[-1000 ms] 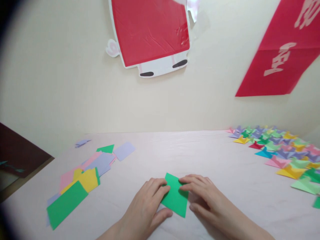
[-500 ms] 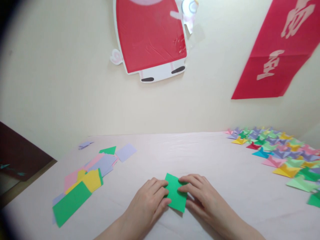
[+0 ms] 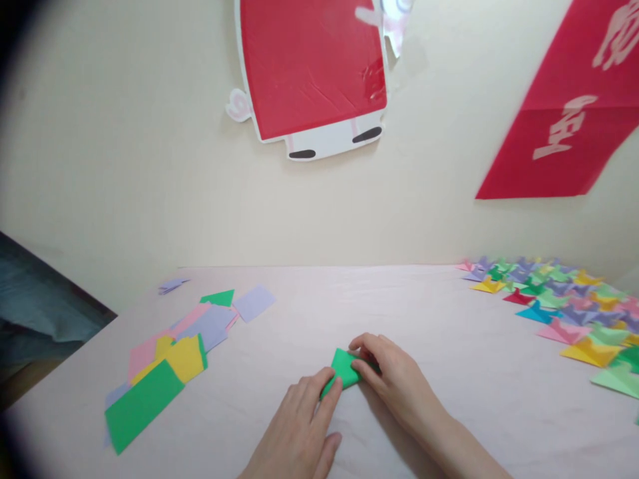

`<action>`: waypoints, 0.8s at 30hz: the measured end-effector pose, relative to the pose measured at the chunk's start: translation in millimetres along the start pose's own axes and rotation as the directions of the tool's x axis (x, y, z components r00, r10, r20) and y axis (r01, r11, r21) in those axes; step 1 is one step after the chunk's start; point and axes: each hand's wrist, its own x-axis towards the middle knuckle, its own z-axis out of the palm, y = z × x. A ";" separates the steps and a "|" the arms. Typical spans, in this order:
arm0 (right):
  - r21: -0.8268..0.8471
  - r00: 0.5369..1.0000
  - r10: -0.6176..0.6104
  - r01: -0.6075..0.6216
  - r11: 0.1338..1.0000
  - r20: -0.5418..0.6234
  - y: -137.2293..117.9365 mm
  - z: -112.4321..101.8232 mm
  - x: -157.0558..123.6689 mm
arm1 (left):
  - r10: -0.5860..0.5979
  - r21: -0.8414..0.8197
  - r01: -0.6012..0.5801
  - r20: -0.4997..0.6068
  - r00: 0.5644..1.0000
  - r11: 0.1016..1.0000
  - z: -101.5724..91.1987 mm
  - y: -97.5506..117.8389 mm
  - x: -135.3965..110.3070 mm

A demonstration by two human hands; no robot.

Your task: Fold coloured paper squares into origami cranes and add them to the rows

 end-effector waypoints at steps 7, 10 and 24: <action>-0.059 1.000 -0.022 0.023 0.998 0.016 -6.8 1.7 2.6 | -0.026 0.026 0.027 -0.034 0.999 0.999 -0.7 6.6 3.3; -0.085 0.999 -0.050 0.050 0.995 0.003 -7.7 3.1 1.7 | -0.018 0.028 0.020 -0.072 0.997 0.999 -5.0 6.7 5.0; -0.175 0.994 -0.106 0.102 0.979 -0.015 -7.5 6.7 5.8 | 0.037 0.115 -0.014 -0.207 0.978 0.993 -5.5 6.8 8.0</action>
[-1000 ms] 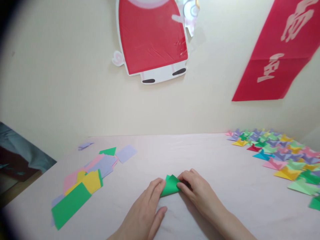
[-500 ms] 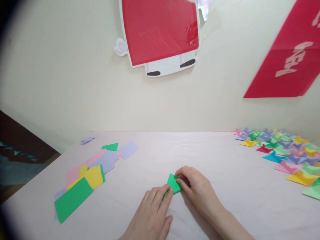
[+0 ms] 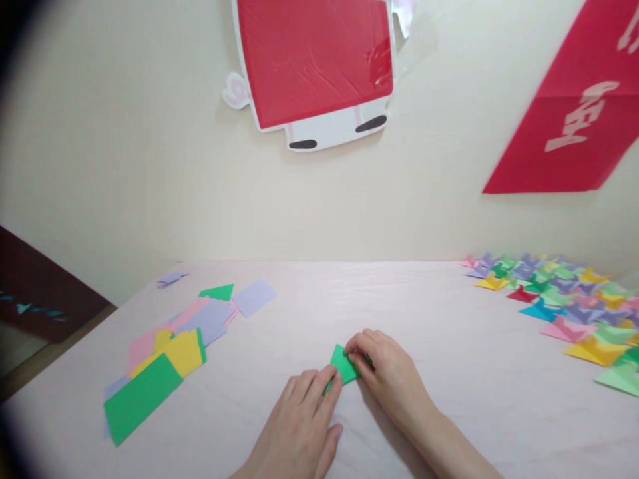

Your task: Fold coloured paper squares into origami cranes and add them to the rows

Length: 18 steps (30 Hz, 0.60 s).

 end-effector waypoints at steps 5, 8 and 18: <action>0.004 1.000 0.010 -0.010 1.000 0.004 -0.3 0.6 -0.9 | 0.004 -0.006 -0.004 0.010 1.000 1.000 -1.2 1.2 0.6; -0.001 1.000 0.021 -0.021 1.000 0.001 0.3 1.2 -1.9 | 0.010 -0.005 -0.010 0.010 1.000 1.000 -3.6 1.7 1.8; -0.056 0.999 -0.009 0.007 0.998 -0.035 -2.2 5.0 -4.4 | 0.049 0.065 -0.050 0.020 0.999 0.997 -5.6 -1.1 5.0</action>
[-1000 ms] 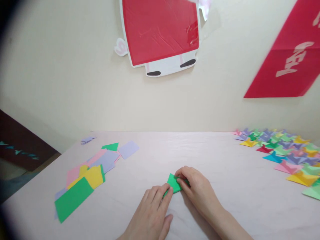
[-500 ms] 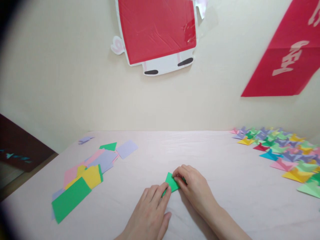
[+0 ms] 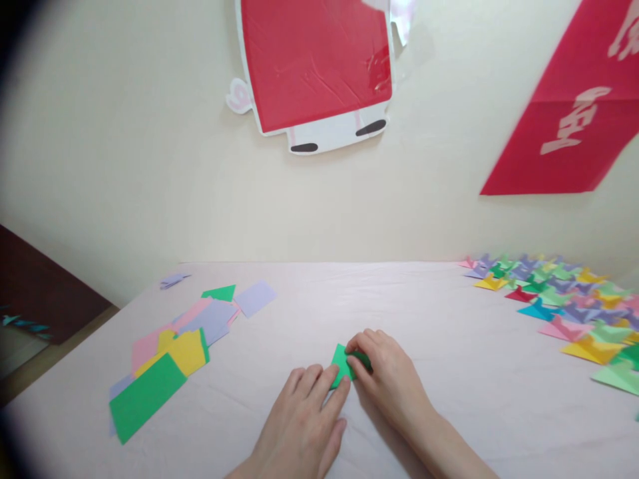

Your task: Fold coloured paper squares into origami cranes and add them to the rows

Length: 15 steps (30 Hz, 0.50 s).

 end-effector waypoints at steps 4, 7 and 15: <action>-0.026 1.000 0.004 -0.004 1.000 -0.018 -4.5 -1.7 -6.2 | 0.008 0.018 -0.008 -0.006 1.000 1.000 1.2 0.1 -0.3; -0.029 0.999 0.034 -0.034 0.999 -0.023 -4.2 -2.6 -10.7 | 0.004 0.020 -0.004 -0.002 1.000 1.000 0.3 0.9 -0.4; -0.053 0.989 0.085 -0.092 0.994 -0.119 15.8 -2.3 -17.6 | 0.004 0.019 -0.004 0.007 1.000 1.000 -3.4 0.0 -0.4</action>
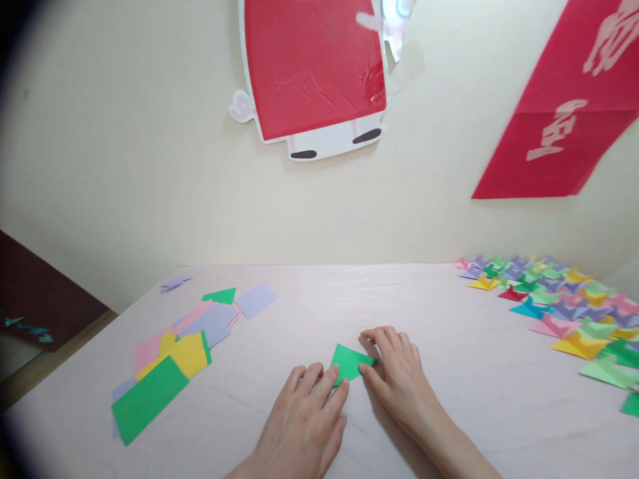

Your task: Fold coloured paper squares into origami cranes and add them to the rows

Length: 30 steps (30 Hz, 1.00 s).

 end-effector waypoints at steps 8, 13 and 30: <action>0.003 0.998 0.056 -0.056 0.998 -0.030 14.8 -9.3 -0.4 | -0.006 0.017 0.007 -0.039 0.999 1.000 -4.8 0.1 -1.5; 0.010 0.998 0.050 -0.050 0.999 -0.034 14.9 -10.6 0.1 | -0.040 0.053 0.045 -0.092 0.995 0.998 -4.8 -3.7 -12.2; -0.039 0.998 -0.053 0.052 0.998 -0.025 -53.3 23.9 -7.2 | -0.035 0.102 0.057 -0.206 0.978 0.993 3.5 -6.1 -23.8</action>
